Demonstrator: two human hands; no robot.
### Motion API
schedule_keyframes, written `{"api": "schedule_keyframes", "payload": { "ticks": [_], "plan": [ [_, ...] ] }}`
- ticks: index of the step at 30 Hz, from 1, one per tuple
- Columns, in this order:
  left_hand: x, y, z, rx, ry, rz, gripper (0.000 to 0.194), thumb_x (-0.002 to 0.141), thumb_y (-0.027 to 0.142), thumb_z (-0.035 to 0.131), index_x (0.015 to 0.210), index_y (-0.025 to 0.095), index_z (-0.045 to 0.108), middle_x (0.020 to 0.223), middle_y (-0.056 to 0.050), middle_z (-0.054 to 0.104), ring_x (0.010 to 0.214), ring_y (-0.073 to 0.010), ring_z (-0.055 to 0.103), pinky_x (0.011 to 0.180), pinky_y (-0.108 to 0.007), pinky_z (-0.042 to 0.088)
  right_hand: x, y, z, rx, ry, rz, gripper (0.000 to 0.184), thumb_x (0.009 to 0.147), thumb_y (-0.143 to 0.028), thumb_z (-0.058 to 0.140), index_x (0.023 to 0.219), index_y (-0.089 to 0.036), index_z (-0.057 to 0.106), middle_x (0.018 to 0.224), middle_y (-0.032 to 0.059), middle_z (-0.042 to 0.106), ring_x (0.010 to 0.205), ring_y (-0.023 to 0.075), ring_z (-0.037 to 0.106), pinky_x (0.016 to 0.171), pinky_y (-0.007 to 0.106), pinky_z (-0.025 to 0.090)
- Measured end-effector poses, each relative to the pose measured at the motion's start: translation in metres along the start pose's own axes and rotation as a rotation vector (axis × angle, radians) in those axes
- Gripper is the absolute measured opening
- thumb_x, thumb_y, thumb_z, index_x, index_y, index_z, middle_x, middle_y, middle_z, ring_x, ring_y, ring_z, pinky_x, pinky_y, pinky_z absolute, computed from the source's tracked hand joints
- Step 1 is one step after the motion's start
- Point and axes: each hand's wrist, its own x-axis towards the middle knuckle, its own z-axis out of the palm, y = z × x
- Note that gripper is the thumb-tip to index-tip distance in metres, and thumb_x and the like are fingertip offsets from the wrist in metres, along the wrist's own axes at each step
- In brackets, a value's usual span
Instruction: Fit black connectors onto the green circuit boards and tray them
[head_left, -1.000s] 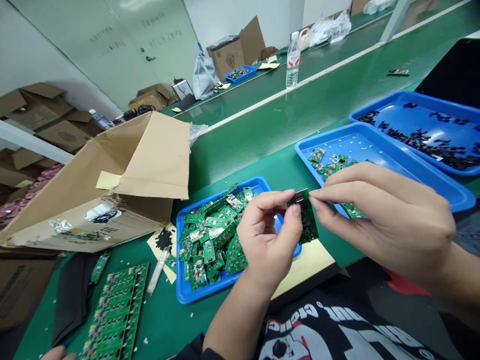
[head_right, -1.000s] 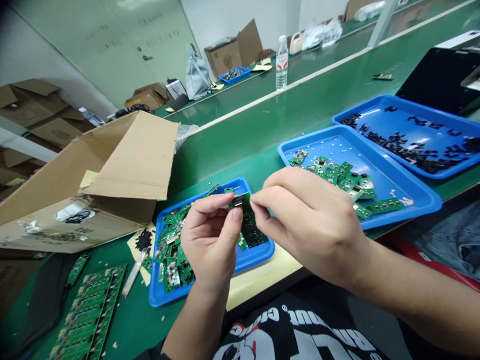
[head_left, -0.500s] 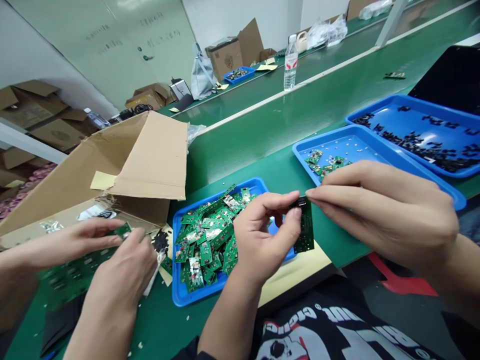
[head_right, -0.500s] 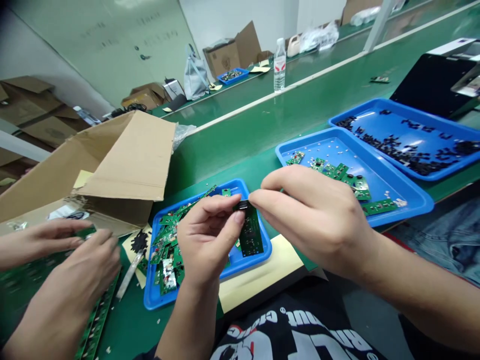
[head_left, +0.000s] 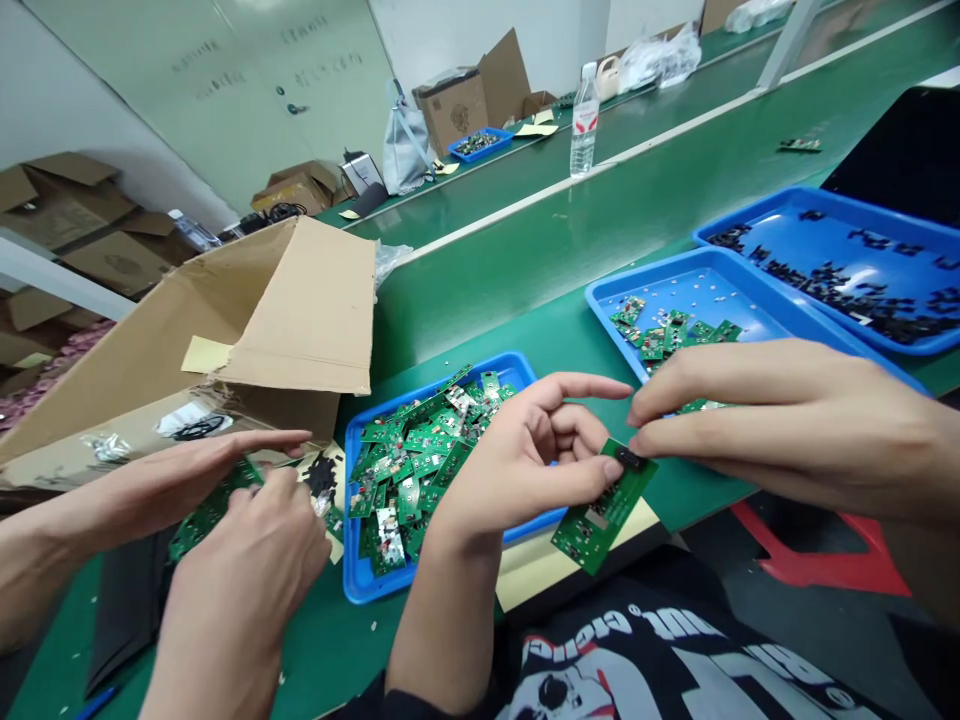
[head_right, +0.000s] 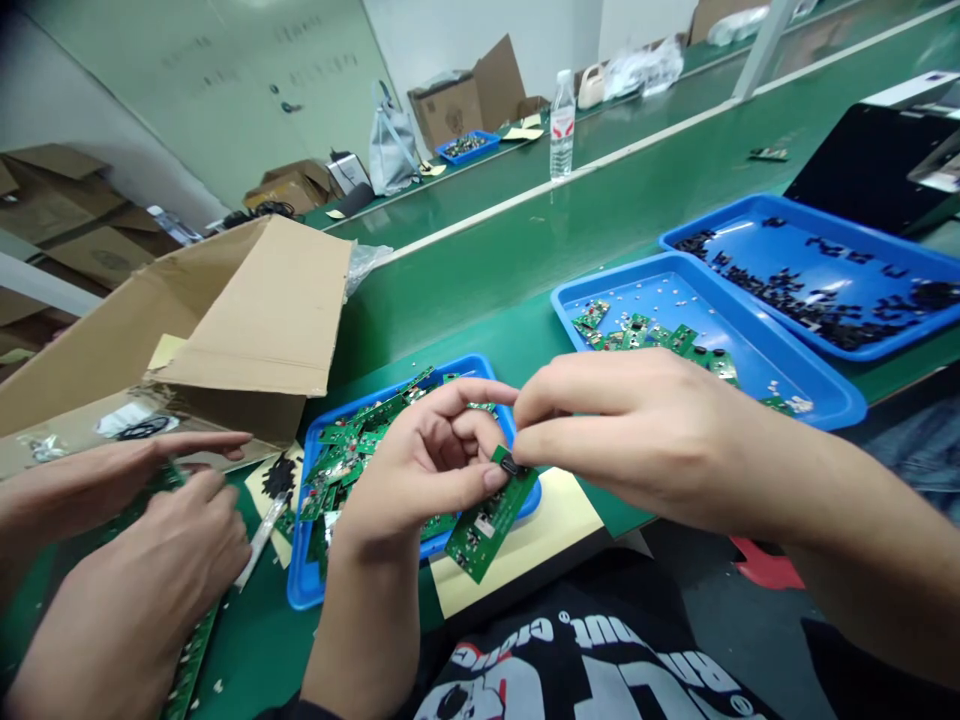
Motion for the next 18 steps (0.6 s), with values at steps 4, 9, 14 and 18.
{"api": "schedule_keyframes", "payload": {
  "ticks": [4, 9, 14, 18],
  "plan": [
    [0.004, 0.001, -0.003, -0.002, -0.089, -0.098, 0.052, 0.064, 0.011, 0.1, 0.109, 0.021, 0.076, 0.071, 0.003, 0.067, 0.058, -0.0073, 0.061, 0.054, -0.015, 0.053, 0.0, 0.004, 0.002, 0.131, -0.066, -0.003, 0.024, 0.112, -0.012, 0.043, 0.104, -0.022, 0.063, 0.091, 0.0013, 0.068, 0.076, 0.0109, 0.066, 0.068, 0.024, 0.052],
    [0.008, 0.0, -0.006, 0.009, -0.168, -0.188, 0.066, 0.063, 0.011, 0.099, 0.124, 0.021, 0.073, 0.071, 0.003, 0.069, 0.055, -0.008, 0.062, 0.053, -0.017, 0.054, 0.004, 0.01, -0.001, 0.207, -0.177, -0.03, 0.017, 0.109, -0.012, 0.054, 0.098, -0.02, 0.065, 0.086, 0.0015, 0.069, 0.075, 0.0102, 0.066, 0.068, 0.019, 0.054],
    [0.01, -0.006, -0.005, 0.028, -0.245, -0.284, 0.104, 0.062, -0.004, 0.088, 0.156, 0.023, 0.051, 0.072, 0.005, 0.072, 0.056, -0.0072, 0.062, 0.052, -0.014, 0.051, -0.003, 0.02, 0.006, 0.463, -0.278, 0.203, 0.019, 0.099, -0.026, 0.077, 0.083, -0.02, 0.068, 0.073, -0.0032, 0.067, 0.064, 0.009, 0.063, 0.058, 0.019, 0.047],
    [0.011, -0.01, -0.001, 0.046, -0.273, -0.321, 0.127, 0.065, -0.006, 0.082, 0.173, 0.023, 0.022, 0.073, 0.006, 0.072, 0.056, -0.0078, 0.064, 0.054, -0.015, 0.052, -0.009, 0.033, 0.018, 0.762, -0.456, 0.475, 0.04, 0.086, -0.042, 0.091, 0.068, -0.018, 0.064, 0.059, -0.0054, 0.057, 0.053, 0.0068, 0.048, 0.047, 0.019, 0.032]
  ]
}}
